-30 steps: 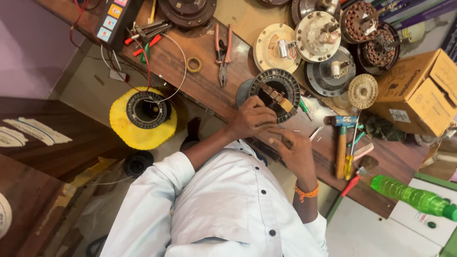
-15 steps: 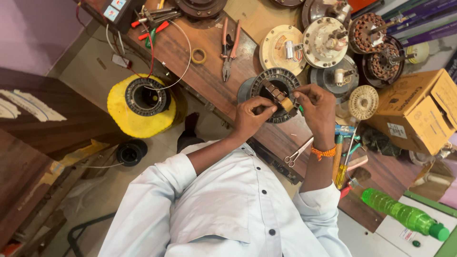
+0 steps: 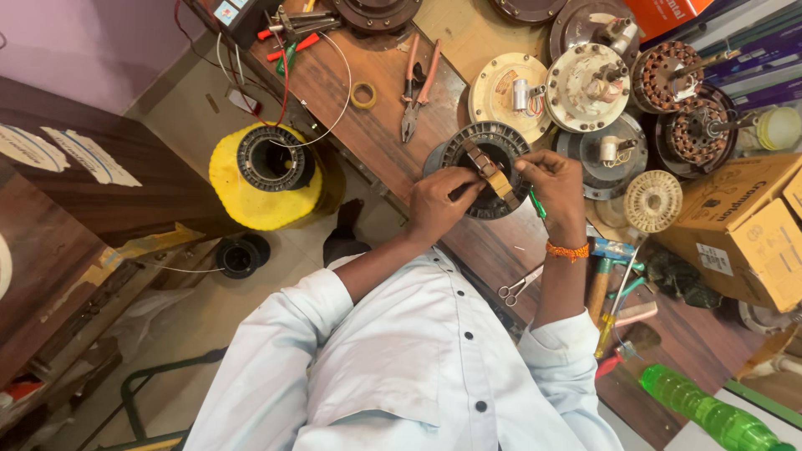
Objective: The person works at a cluttered repair workbench on an electric motor armature set in its housing. They hold a small rectangular block, press and seat it into slots around the motor's copper commutator, reposition the motor, and repeat the fitting by hand across the bench.
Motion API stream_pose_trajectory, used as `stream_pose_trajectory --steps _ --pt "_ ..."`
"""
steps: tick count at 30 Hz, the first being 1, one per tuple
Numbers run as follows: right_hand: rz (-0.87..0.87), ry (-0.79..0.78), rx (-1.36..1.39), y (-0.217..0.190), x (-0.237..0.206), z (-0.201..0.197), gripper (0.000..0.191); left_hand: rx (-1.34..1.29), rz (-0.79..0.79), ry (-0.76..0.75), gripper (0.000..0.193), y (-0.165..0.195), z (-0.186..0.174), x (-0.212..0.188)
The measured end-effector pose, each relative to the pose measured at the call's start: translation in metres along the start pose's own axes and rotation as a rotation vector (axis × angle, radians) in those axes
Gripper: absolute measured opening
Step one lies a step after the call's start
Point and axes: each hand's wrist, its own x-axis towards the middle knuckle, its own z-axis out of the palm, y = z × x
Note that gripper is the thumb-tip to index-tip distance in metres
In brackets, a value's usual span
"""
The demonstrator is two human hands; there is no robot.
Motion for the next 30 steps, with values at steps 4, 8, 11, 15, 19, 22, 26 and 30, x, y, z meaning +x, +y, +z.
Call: stream_pose_trajectory --steps 4,8,11,15,19,22,26,30 --pt "0.034 0.047 0.007 0.009 -0.011 -0.011 0.01 0.15 0.0 0.01 0.017 0.0 0.008 -0.004" --pt "0.104 0.113 0.027 0.013 -0.03 -0.025 0.01 0.229 0.283 -0.05 0.043 -0.001 -0.009 0.009" --pt "0.147 0.13 0.033 0.019 -0.046 -0.028 0.011 0.165 0.463 -0.34 0.069 -0.002 -0.026 0.04" --pt "0.144 0.16 0.086 0.012 -0.061 -0.027 0.011 0.198 0.414 -0.72 0.077 0.007 -0.036 0.081" --pt "0.117 0.156 0.109 -0.008 -0.096 -0.015 0.012 0.213 0.329 -0.895 0.081 0.014 -0.036 0.103" --pt "-0.039 0.133 0.13 -0.022 -0.113 0.015 0.014 0.197 0.32 -0.945 0.075 0.01 -0.034 0.11" --pt "0.085 0.207 -0.066 -0.034 -0.123 0.056 0.015 0.208 0.373 -0.924 0.06 -0.002 -0.033 0.11" --pt "-0.188 0.287 -0.33 -0.037 -0.125 0.093 0.011 0.146 0.39 -0.903 0.058 -0.017 -0.037 0.108"
